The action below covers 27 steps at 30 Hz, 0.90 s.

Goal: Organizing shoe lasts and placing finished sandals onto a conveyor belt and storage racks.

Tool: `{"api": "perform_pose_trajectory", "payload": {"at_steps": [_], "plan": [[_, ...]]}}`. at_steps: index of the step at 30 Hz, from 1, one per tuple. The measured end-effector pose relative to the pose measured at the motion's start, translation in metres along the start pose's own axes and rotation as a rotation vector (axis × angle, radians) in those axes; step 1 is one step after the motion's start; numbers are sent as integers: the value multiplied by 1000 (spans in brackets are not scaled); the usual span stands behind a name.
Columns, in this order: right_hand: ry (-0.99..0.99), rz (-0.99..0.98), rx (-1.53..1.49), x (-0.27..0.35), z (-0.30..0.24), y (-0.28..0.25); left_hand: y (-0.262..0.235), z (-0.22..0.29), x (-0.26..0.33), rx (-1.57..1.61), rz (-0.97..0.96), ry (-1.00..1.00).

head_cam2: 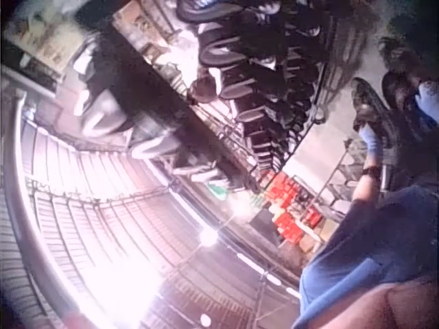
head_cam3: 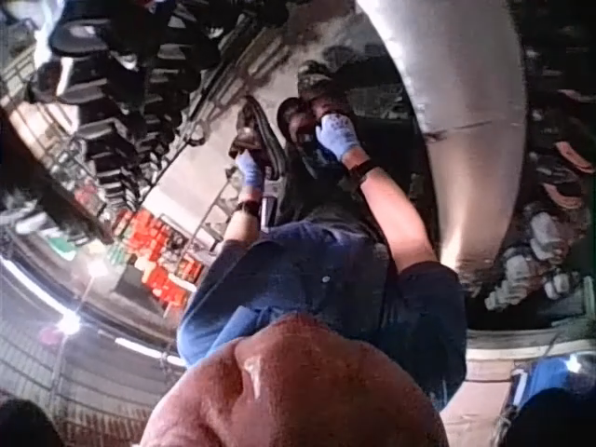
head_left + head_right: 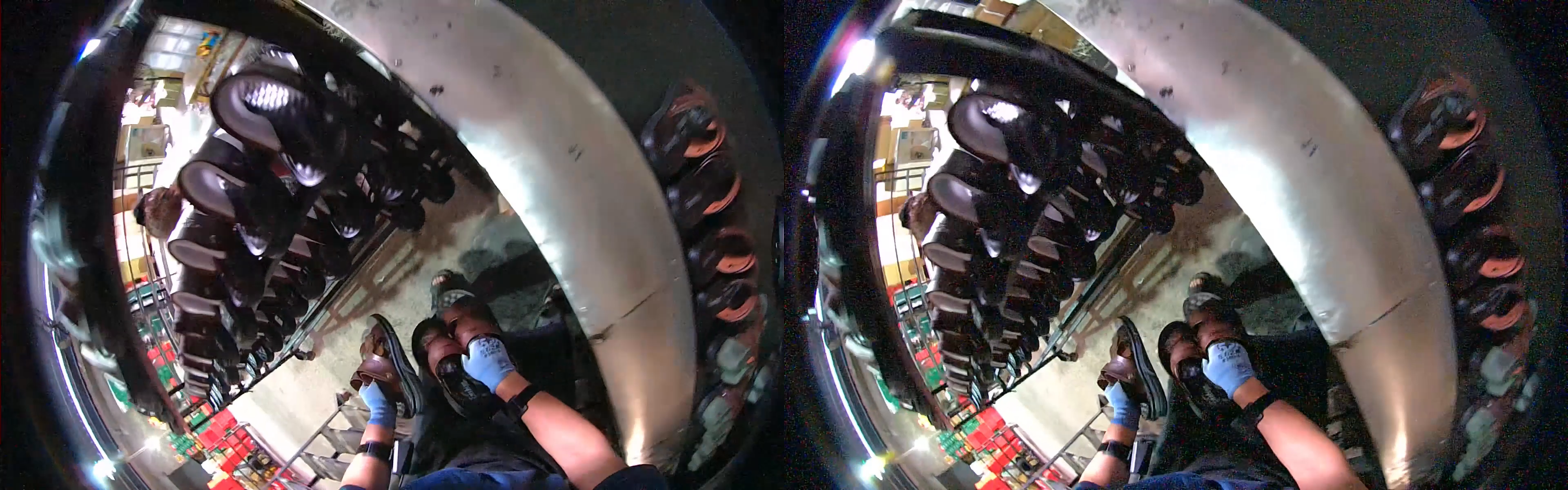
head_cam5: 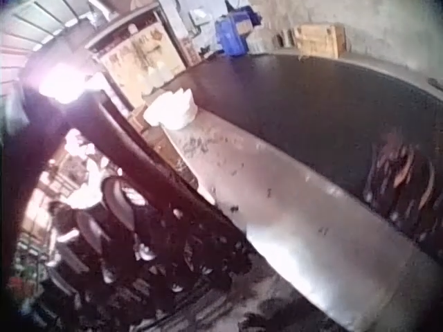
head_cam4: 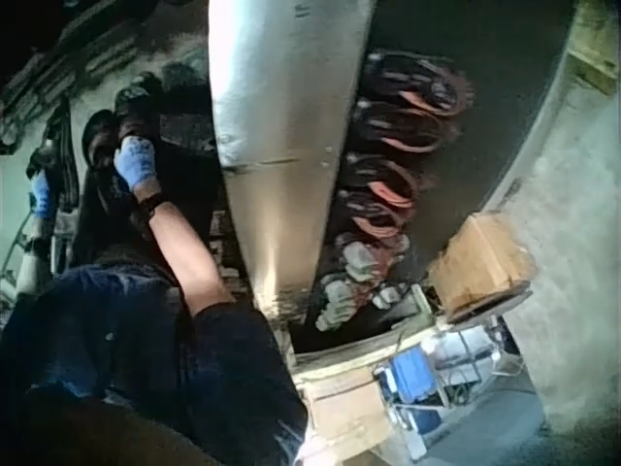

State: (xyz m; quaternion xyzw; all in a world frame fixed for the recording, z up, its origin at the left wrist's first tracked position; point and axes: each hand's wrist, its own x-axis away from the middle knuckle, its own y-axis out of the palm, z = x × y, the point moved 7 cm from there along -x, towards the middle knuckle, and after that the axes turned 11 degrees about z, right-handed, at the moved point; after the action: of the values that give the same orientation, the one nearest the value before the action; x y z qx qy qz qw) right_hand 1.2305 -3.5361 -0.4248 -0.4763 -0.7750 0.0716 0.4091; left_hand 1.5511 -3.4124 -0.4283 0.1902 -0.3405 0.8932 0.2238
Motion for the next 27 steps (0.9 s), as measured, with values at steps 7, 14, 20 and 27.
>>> {"api": "perform_pose_trajectory", "payload": {"at_steps": [7,14,20,27], "plan": [[-186,279,-140,-142,-81,85,0,-2,-225,-232,205,-26],[-175,600,-234,-257,-148,97,80,33,-324,49,-418,112],[-122,482,-792,-138,-130,55,99,47,-272,-48,-514,23],[133,996,-841,114,11,-199,292,249,224,-129,-1049,1071]]}}
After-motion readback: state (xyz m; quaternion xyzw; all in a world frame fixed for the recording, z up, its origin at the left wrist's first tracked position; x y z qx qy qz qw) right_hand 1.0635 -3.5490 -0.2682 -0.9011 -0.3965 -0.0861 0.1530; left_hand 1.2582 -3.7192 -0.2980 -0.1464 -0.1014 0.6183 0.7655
